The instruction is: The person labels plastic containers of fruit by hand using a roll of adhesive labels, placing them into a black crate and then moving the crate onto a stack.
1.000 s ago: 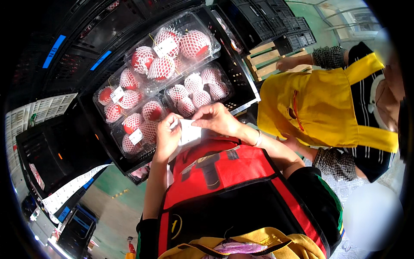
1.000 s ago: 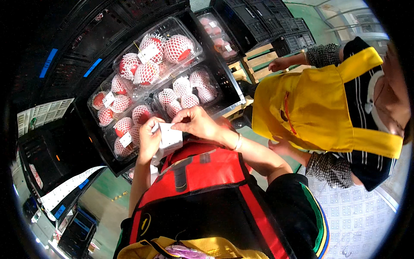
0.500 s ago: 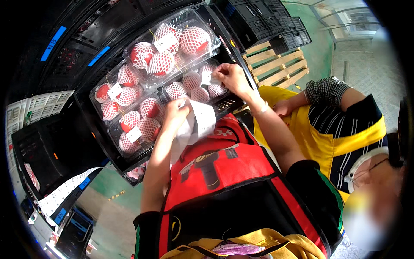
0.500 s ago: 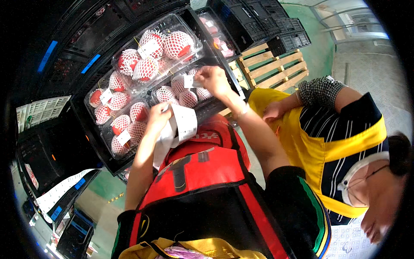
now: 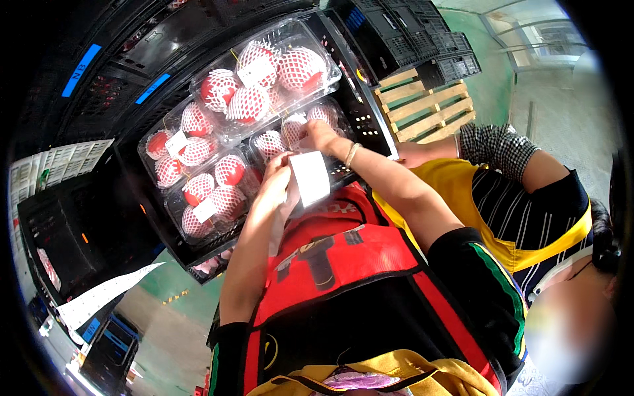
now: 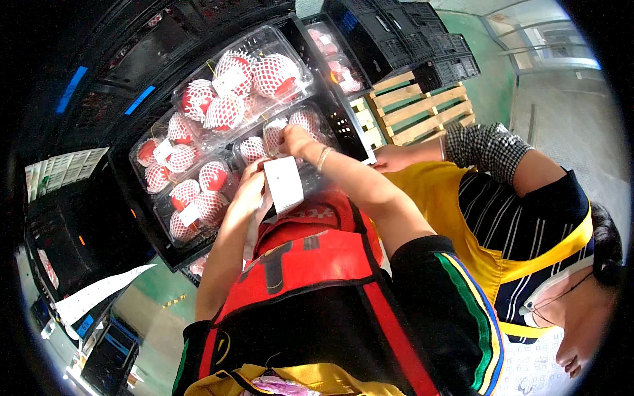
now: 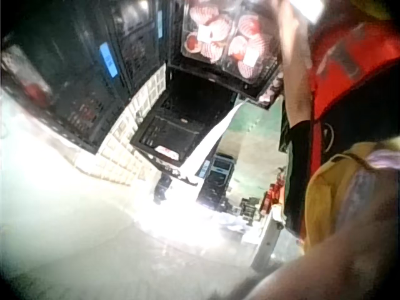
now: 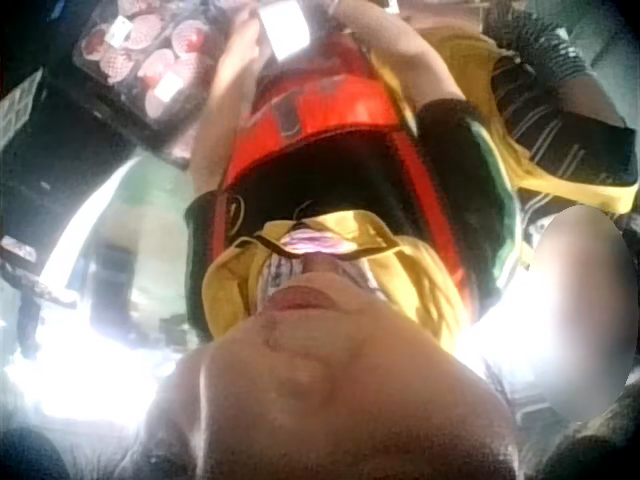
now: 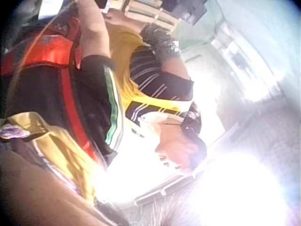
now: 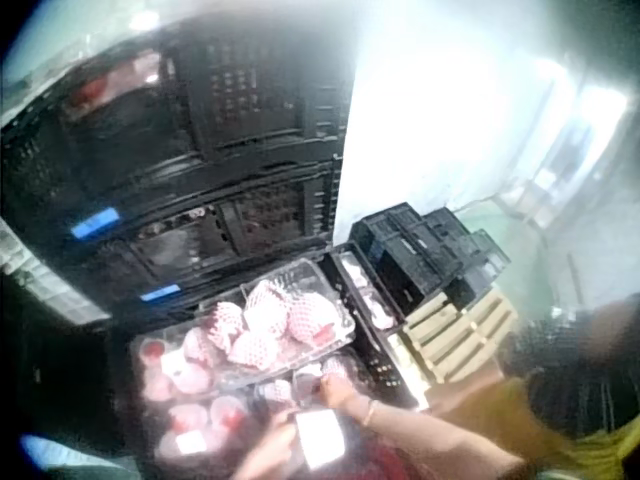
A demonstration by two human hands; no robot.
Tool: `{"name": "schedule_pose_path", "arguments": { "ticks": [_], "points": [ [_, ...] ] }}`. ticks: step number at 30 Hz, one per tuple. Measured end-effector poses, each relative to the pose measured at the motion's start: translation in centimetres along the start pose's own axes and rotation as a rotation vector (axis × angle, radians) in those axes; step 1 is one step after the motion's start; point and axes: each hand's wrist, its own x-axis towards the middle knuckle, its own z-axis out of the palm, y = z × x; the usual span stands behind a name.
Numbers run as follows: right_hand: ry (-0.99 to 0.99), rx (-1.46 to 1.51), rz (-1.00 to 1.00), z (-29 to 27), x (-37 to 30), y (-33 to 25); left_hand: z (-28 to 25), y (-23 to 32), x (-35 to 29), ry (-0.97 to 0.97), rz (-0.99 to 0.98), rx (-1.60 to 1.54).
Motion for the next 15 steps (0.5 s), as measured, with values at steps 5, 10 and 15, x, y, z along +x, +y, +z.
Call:
{"name": "schedule_pose_path", "arguments": {
  "ticks": [5,10,15],
  "points": [
    [0.017,-0.28,0.116,0.9,-0.1,-1.0,1.5,1.2,-0.5,0.085,0.03,0.195],
    [0.162,-0.086,0.243,-2.6,-1.5,0.6,-1.2,3.4,-1.7,0.301,0.171,0.331],
    [0.306,1.809,0.446,-5.5,-0.8,1.5,-4.2,4.3,-0.7,0.395,0.308,0.109]
  ]
}}
